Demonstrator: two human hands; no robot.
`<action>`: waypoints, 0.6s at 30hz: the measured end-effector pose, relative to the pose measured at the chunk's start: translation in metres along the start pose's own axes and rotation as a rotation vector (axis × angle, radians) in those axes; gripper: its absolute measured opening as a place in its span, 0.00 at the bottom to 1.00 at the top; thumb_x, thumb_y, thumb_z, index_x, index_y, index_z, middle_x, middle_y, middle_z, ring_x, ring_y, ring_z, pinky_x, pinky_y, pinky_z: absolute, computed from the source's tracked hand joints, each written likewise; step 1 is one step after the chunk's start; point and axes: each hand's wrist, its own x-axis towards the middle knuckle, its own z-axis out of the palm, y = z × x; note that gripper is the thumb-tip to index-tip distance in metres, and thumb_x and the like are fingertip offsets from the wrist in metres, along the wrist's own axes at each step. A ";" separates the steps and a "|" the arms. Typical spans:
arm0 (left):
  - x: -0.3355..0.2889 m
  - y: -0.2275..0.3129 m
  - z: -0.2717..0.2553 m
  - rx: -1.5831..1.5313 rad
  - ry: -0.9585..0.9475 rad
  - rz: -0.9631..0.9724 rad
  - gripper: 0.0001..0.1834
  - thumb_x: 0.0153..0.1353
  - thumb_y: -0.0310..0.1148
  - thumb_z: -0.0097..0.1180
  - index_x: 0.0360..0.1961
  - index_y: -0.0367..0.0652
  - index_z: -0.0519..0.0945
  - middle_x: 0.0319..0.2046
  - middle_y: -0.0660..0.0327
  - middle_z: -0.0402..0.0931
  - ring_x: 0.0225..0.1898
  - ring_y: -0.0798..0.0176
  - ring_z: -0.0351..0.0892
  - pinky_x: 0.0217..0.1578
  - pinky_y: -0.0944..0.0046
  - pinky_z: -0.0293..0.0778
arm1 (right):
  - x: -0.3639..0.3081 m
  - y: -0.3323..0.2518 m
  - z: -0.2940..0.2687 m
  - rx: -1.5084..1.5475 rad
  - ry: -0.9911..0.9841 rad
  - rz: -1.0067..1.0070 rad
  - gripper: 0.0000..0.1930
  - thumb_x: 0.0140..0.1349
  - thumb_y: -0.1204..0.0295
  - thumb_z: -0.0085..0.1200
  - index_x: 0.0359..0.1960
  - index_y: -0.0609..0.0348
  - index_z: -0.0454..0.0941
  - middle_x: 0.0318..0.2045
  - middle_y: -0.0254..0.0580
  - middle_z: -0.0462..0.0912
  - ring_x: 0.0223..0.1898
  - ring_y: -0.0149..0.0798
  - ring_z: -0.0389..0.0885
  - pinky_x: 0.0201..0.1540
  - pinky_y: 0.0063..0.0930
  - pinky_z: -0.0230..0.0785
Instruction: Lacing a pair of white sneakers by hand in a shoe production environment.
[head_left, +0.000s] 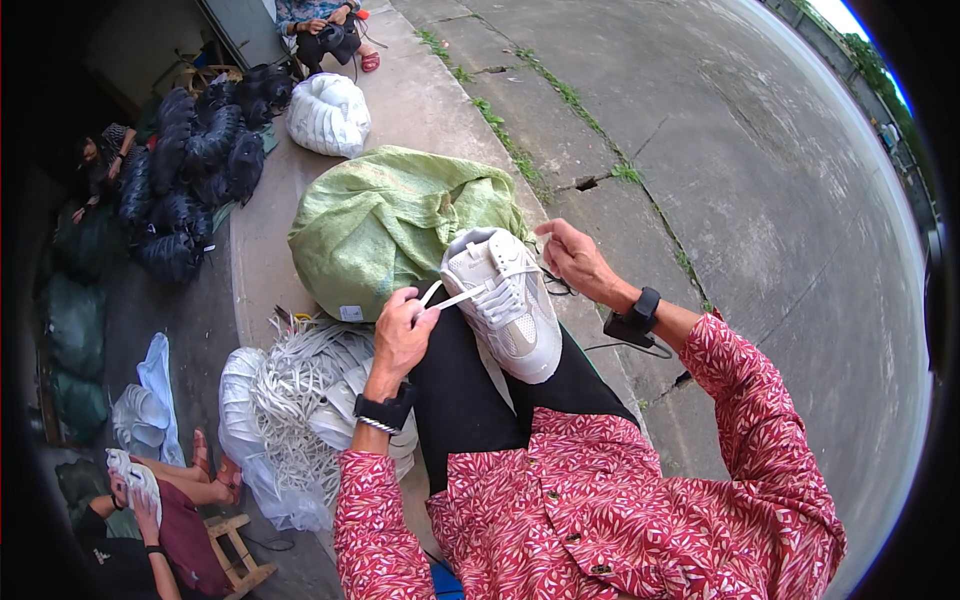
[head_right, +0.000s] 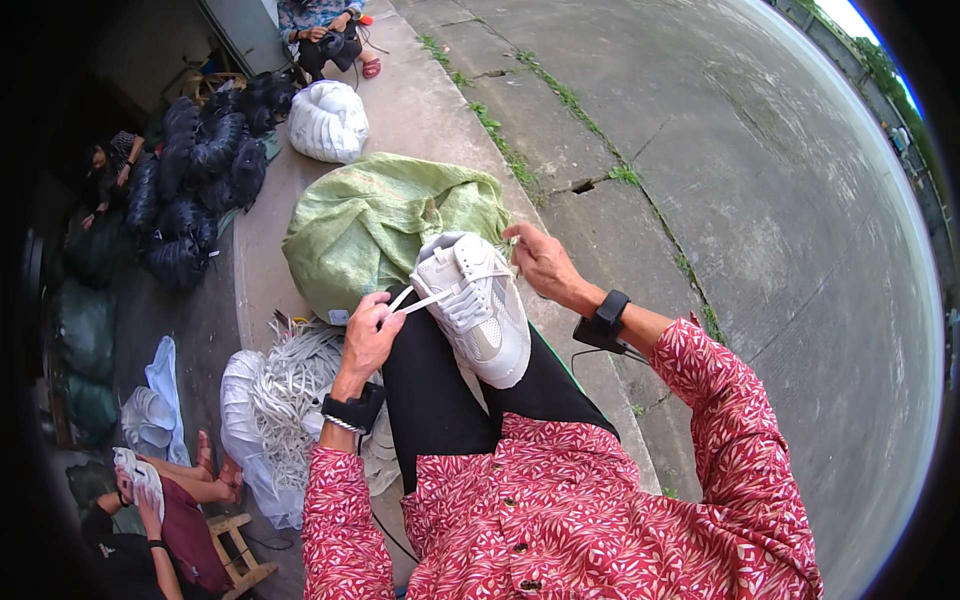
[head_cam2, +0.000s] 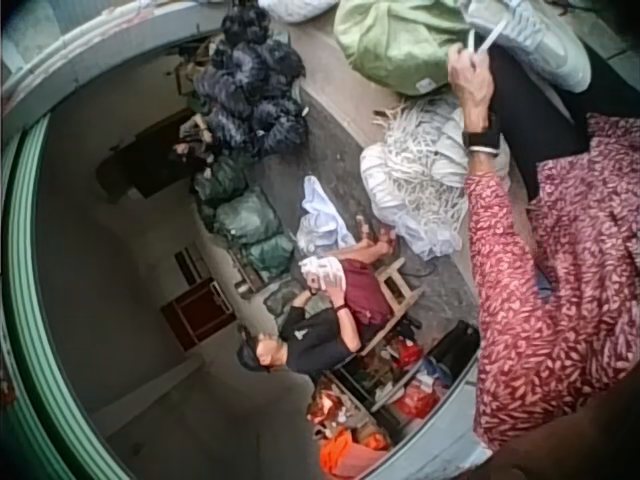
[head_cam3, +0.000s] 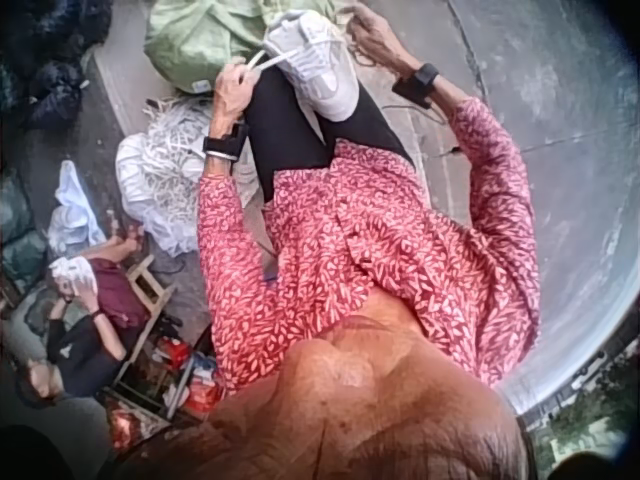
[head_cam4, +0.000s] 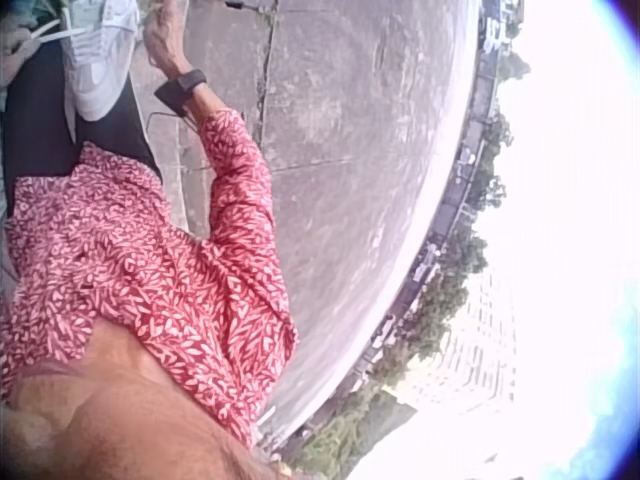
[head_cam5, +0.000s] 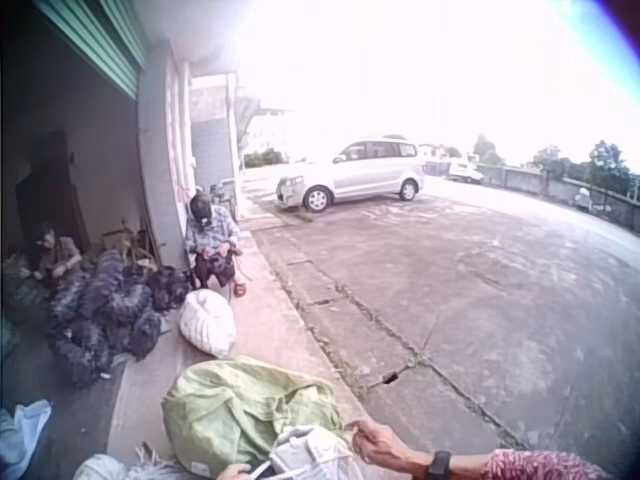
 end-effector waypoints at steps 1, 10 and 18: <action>-0.008 -0.010 -0.010 -0.036 0.012 -0.038 0.13 0.53 0.34 0.56 0.22 0.33 0.74 0.38 0.46 0.74 0.39 0.45 0.74 0.40 0.55 0.70 | 0.000 0.000 -0.006 0.060 0.065 0.051 0.12 0.59 0.77 0.38 0.45 0.64 0.68 0.22 0.39 0.73 0.24 0.32 0.72 0.30 0.29 0.67; -0.075 -0.054 -0.028 0.398 0.282 -0.324 0.14 0.49 0.29 0.56 0.38 0.39 0.76 0.31 0.53 0.77 0.31 0.46 0.76 0.36 0.54 0.71 | 0.003 -0.026 0.004 0.251 -0.135 0.163 0.05 0.61 0.75 0.47 0.34 0.62 0.75 0.22 0.28 0.75 0.22 0.19 0.68 0.23 0.15 0.62; -0.023 0.042 0.006 -1.232 -0.312 -0.814 0.18 0.63 0.40 0.49 0.42 0.33 0.73 0.28 0.54 0.77 0.25 0.61 0.78 0.24 0.68 0.73 | 0.008 -0.020 0.021 0.182 -0.167 0.034 0.07 0.51 0.77 0.52 0.32 0.64 0.75 0.21 0.34 0.75 0.25 0.26 0.73 0.28 0.23 0.66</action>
